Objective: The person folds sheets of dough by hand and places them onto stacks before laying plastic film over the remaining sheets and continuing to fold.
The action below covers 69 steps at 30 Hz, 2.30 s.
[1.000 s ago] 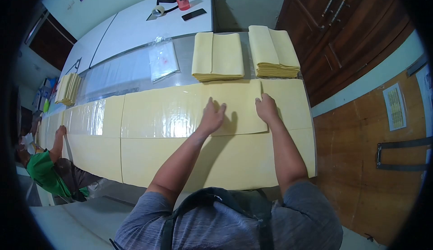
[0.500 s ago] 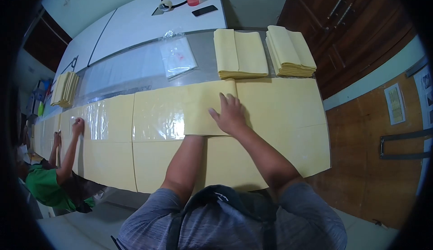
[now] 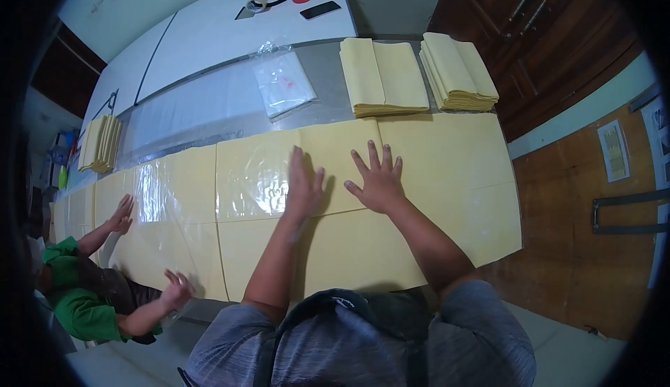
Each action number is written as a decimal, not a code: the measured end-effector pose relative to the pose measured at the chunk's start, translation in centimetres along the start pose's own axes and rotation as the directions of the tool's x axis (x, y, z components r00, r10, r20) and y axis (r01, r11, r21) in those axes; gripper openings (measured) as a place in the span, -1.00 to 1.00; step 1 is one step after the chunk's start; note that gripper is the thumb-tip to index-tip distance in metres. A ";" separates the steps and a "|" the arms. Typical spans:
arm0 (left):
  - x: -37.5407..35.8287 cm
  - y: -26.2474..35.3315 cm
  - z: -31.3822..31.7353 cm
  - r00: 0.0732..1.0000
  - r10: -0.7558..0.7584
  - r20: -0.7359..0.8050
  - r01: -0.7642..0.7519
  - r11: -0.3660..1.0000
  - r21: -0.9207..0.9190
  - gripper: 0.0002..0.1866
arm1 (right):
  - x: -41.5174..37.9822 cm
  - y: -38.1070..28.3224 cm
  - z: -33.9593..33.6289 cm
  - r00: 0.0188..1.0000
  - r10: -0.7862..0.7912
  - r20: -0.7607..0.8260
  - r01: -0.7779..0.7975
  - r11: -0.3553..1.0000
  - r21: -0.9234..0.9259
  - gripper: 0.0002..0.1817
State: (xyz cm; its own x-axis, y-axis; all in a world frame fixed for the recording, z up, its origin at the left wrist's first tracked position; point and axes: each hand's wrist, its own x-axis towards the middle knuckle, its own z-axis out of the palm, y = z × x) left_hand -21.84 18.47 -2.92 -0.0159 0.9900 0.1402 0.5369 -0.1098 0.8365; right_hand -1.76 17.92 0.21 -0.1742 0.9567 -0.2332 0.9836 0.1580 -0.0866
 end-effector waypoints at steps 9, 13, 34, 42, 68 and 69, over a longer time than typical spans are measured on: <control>-1.3 -0.5 0.4 0.988 0.059 0.143 -0.120 0.875 0.469 -0.13 | -1.6 -3.6 0.5 0.989 -0.126 -0.074 0.121 0.990 -0.069 -0.14; 0.0 -1.6 -1.9 0.990 0.052 0.128 -0.068 0.990 0.121 -0.30 | -2.5 -4.7 1.7 0.957 -0.272 -0.098 0.272 0.962 -0.019 -0.12; 1.5 -3.0 -1.4 0.984 0.094 0.148 -0.109 0.990 0.091 -0.31 | 2.7 -5.4 1.8 0.933 -0.331 -0.145 0.340 0.940 0.043 -0.07; 0.1 0.5 2.7 0.984 0.081 0.159 -0.148 0.867 0.476 -0.15 | 1.1 2.8 1.7 0.976 0.191 -0.106 -0.151 0.940 0.305 0.03; 7.5 -2.1 -3.8 0.824 -0.236 0.514 0.566 0.333 -0.754 -0.25 | 3.9 -13.3 -13.0 0.920 0.117 -0.373 0.202 0.675 0.710 -0.64; 7.5 -2.4 -4.5 0.825 -0.238 0.513 0.565 0.341 -0.751 -0.25 | 4.2 -15.3 -12.6 0.923 0.089 -0.375 0.241 0.626 0.742 -0.51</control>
State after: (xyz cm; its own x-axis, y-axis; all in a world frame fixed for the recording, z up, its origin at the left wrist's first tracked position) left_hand -27.01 25.76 -1.49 0.2913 0.8882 -0.3553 -0.4597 0.4556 0.7622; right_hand -16.91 22.63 12.75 -0.0561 0.9886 0.1401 0.5391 0.1481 -0.8291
